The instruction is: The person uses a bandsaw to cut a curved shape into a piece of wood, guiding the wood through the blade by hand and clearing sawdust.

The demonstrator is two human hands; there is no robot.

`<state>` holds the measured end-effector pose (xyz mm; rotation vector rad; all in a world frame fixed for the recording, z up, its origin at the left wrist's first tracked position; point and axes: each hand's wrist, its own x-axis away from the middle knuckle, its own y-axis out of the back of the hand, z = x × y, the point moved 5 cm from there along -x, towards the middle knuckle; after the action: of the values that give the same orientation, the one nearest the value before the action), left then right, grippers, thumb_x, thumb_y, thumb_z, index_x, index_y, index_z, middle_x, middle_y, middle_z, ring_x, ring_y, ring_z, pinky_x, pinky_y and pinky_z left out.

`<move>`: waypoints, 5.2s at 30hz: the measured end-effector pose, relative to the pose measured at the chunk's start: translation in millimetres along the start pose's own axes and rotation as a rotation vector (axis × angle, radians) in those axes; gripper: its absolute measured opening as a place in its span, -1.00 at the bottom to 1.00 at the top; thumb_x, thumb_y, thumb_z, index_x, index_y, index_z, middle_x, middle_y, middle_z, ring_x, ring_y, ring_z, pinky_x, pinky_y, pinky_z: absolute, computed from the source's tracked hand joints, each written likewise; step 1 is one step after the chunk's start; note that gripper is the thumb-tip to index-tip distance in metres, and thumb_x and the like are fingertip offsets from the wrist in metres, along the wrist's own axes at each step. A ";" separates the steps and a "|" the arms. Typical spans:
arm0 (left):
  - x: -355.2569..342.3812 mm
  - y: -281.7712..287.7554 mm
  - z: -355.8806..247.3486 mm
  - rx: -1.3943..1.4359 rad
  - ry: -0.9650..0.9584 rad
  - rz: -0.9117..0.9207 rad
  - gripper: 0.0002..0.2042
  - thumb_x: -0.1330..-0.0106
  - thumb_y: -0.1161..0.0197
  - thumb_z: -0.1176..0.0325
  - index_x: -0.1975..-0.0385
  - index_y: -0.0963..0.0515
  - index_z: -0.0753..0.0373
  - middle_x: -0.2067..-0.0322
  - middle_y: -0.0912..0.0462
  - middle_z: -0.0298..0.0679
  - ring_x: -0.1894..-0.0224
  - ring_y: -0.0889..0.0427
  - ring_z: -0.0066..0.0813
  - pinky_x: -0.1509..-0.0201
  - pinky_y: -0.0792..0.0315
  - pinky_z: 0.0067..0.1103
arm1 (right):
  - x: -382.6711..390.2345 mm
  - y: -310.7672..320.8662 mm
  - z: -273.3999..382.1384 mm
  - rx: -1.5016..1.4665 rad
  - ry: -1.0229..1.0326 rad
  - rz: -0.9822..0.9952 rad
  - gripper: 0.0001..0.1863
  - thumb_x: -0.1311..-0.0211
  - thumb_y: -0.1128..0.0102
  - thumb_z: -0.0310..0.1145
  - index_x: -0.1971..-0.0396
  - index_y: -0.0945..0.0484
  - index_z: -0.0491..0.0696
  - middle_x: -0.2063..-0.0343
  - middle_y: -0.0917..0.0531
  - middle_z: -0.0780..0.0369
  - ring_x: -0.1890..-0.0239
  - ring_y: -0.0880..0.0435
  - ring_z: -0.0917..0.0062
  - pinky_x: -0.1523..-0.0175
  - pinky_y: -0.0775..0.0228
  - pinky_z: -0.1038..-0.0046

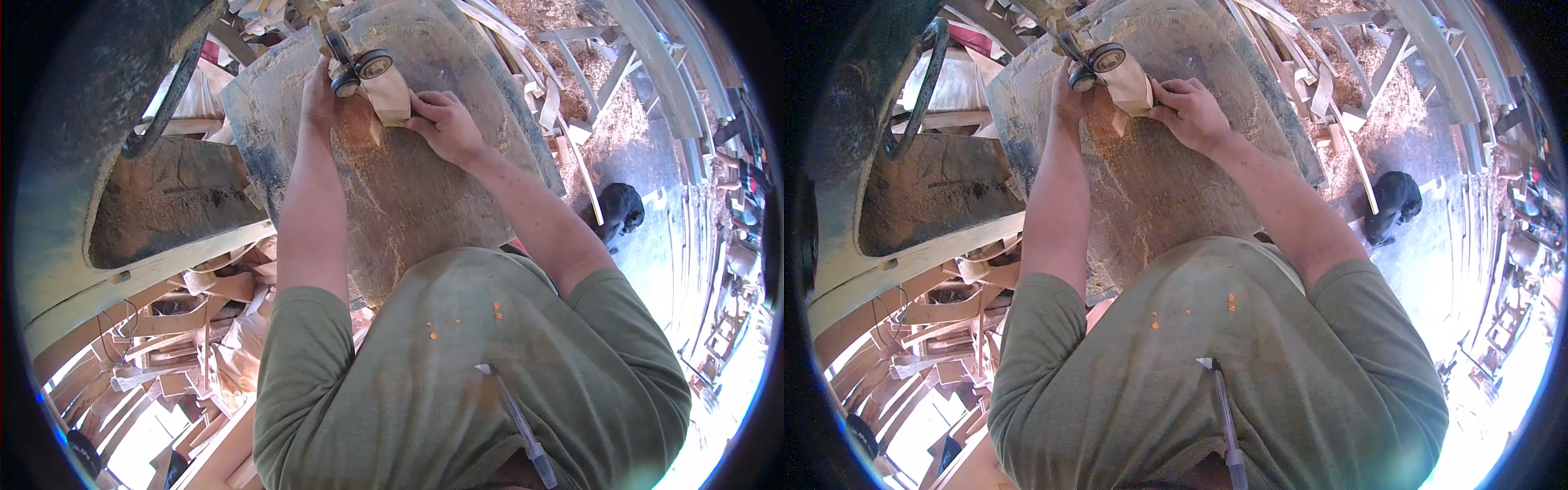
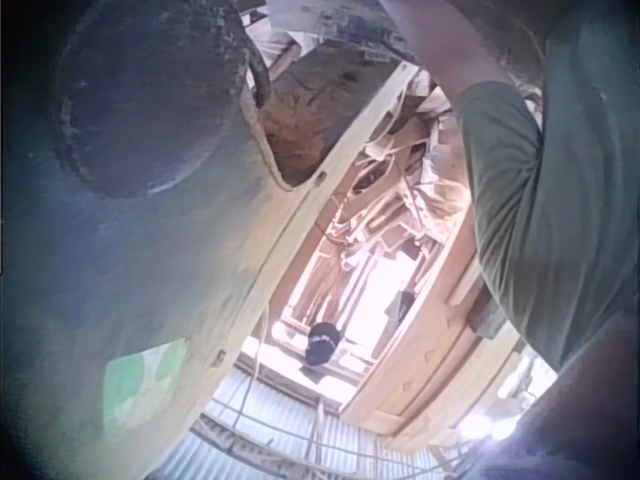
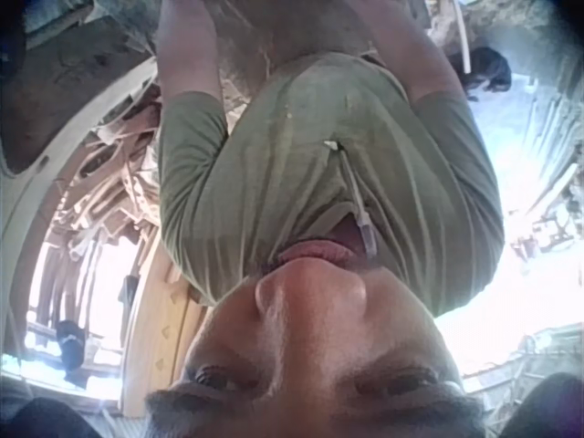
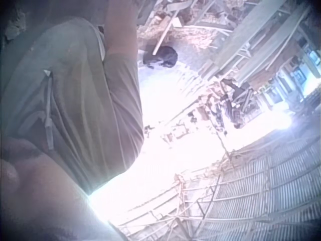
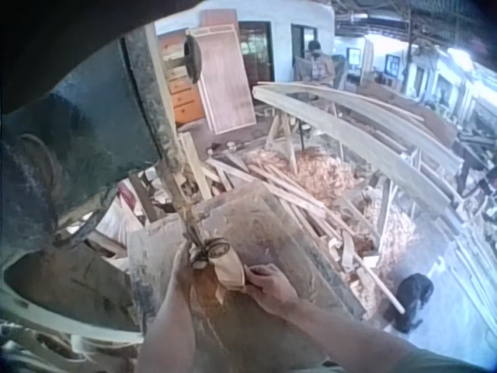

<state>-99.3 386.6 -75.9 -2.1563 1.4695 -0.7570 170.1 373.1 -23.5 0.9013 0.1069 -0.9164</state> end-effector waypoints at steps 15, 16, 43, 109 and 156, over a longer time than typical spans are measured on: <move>-0.7 -5.1 -3.6 0.083 0.016 0.046 -0.62 -0.63 -0.02 0.14 -0.19 -0.54 0.28 0.00 -0.71 -0.18 0.05 -0.73 -0.33 -0.02 -0.63 -0.37 | -2.7 1.2 4.5 -0.009 -0.051 0.029 -0.54 -0.35 -0.32 -0.26 -0.23 -0.61 0.00 -0.04 -0.71 0.18 -0.04 -0.63 0.15 -0.20 -0.48 0.23; -0.8 -4.0 -3.1 0.077 0.031 0.039 -0.62 -0.63 -0.01 0.14 -0.19 -0.54 0.28 0.00 -0.71 -0.18 0.05 -0.73 -0.34 -0.02 -0.63 -0.37 | -2.7 1.4 4.6 -0.009 -0.051 0.028 -0.54 -0.35 -0.32 -0.26 -0.23 -0.61 0.00 -0.04 -0.71 0.18 -0.04 -0.63 0.15 -0.20 -0.48 0.23; 9.4 -13.6 -7.5 0.047 0.004 -0.031 -0.55 -0.61 -0.08 0.07 -0.27 -0.48 0.29 -0.12 -0.65 -0.15 -0.09 -0.66 -0.25 -0.17 -0.56 -0.30 | -3.0 -7.6 -2.2 0.070 -0.063 0.013 -0.48 -0.45 -0.19 -0.06 -0.34 -0.51 0.14 -0.05 -0.70 0.26 -0.01 -0.62 0.18 -0.18 -0.49 0.20; 218.7 -100.6 27.2 -1.265 -0.457 -0.916 -0.71 -0.16 -0.53 0.17 0.40 -0.75 0.32 0.40 -0.75 0.03 0.28 -0.74 -0.02 0.12 -0.57 -0.32 | -118.4 39.2 -36.6 -0.278 -0.209 0.223 -0.58 -0.45 -0.10 -0.05 0.10 -0.74 -0.08 0.19 -0.76 -0.05 0.08 -0.72 0.05 -0.07 -0.48 0.19; 412.3 20.6 74.0 -1.331 -0.433 -1.531 -0.77 -0.21 -0.28 0.31 0.44 -0.68 0.41 0.31 -0.71 0.08 0.21 -0.67 0.10 0.04 -0.54 -0.15 | -120.7 73.8 -32.0 0.022 -0.073 0.176 -0.55 -0.21 -0.25 -0.12 0.21 -0.59 -0.28 0.27 -0.70 -0.22 0.14 -0.71 -0.11 0.01 -0.55 0.00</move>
<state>54.6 -3.3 -62.6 -3.8733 -0.4829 0.6888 156.4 494.1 55.2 0.8814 -0.0452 -0.7864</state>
